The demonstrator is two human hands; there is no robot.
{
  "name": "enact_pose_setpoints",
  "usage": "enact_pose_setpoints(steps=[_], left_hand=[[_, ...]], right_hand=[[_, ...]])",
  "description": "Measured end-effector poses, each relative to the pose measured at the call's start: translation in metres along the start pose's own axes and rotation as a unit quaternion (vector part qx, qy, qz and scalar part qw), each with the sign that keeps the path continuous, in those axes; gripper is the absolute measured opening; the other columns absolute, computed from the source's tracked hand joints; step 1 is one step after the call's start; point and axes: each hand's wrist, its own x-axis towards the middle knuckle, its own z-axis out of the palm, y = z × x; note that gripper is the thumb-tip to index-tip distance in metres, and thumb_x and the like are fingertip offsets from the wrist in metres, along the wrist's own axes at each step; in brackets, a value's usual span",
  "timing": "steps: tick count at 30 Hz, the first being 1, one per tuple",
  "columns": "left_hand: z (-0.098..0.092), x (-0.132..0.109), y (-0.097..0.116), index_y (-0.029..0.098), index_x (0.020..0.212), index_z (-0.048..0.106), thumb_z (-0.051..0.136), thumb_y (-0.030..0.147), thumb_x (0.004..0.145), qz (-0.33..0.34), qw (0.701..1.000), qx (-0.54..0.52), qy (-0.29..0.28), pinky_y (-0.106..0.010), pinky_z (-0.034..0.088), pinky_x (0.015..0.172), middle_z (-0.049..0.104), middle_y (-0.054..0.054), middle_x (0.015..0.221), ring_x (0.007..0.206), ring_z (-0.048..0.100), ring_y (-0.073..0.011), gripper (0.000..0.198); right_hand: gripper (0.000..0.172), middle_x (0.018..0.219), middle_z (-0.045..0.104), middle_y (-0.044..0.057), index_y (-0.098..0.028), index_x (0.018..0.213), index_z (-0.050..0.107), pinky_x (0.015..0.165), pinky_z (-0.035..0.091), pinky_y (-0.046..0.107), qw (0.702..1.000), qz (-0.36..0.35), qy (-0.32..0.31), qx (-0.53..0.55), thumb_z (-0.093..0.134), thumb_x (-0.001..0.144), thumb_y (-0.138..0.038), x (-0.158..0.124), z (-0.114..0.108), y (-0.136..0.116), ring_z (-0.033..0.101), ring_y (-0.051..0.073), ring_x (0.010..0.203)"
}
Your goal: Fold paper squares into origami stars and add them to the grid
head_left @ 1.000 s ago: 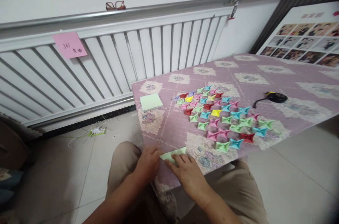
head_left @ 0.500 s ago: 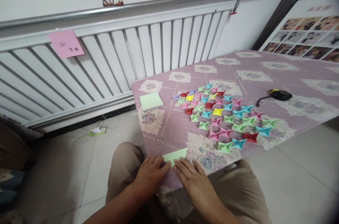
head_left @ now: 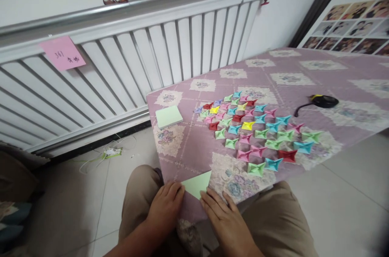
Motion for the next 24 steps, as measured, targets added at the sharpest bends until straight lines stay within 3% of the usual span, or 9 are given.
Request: enact_pose_setpoints(steps=[5,11,19,24], left_hand=[[0.009,-0.005,0.005,0.021,0.127,0.051,0.043,0.006,0.085,-0.036,0.999,0.026,0.026,-0.039,0.04,0.102,0.056,-0.008,0.128,0.121,0.047,-0.0251,0.046],[0.011,-0.007,0.012,0.022,0.128,0.049,0.046,0.005,0.081,-0.053,0.995,0.075,0.037,-0.043,0.046,0.095,0.055,-0.011,0.127,0.119,0.05,-0.0281,0.051],[0.006,-0.002,0.022,0.023,0.129,0.048,0.044,0.004,0.083,-0.095,0.99,0.102,-0.004,-0.036,0.047,0.096,0.054,-0.009,0.128,0.119,0.05,-0.0232,0.049],[0.003,0.001,0.027,0.021,0.132,0.046,0.042,-0.001,0.082,-0.118,0.986,0.112,-0.04,-0.036,0.044,0.099,0.052,-0.01,0.129,0.121,0.049,-0.0229,0.055]], right_hand=[[0.029,0.128,0.061,-0.002,-0.028,0.12,0.057,0.111,0.009,0.042,1.0,0.003,0.002,0.013,0.046,0.093,-0.03,-0.006,0.01,0.002,0.043,0.019,0.124],[0.029,0.122,0.064,0.001,-0.025,0.115,0.06,0.111,0.012,0.043,0.998,-0.015,0.066,0.003,0.052,0.089,-0.034,-0.006,0.018,0.004,0.044,0.02,0.122],[0.029,0.121,0.065,0.003,-0.024,0.114,0.061,0.112,0.006,0.043,0.993,-0.008,0.111,0.048,0.046,0.092,-0.036,-0.009,0.027,0.006,0.046,0.021,0.121],[0.027,0.121,0.064,0.001,-0.023,0.114,0.061,0.111,0.006,0.041,0.993,-0.02,0.106,0.045,0.045,0.093,-0.029,-0.007,0.018,0.007,0.046,0.02,0.12]])
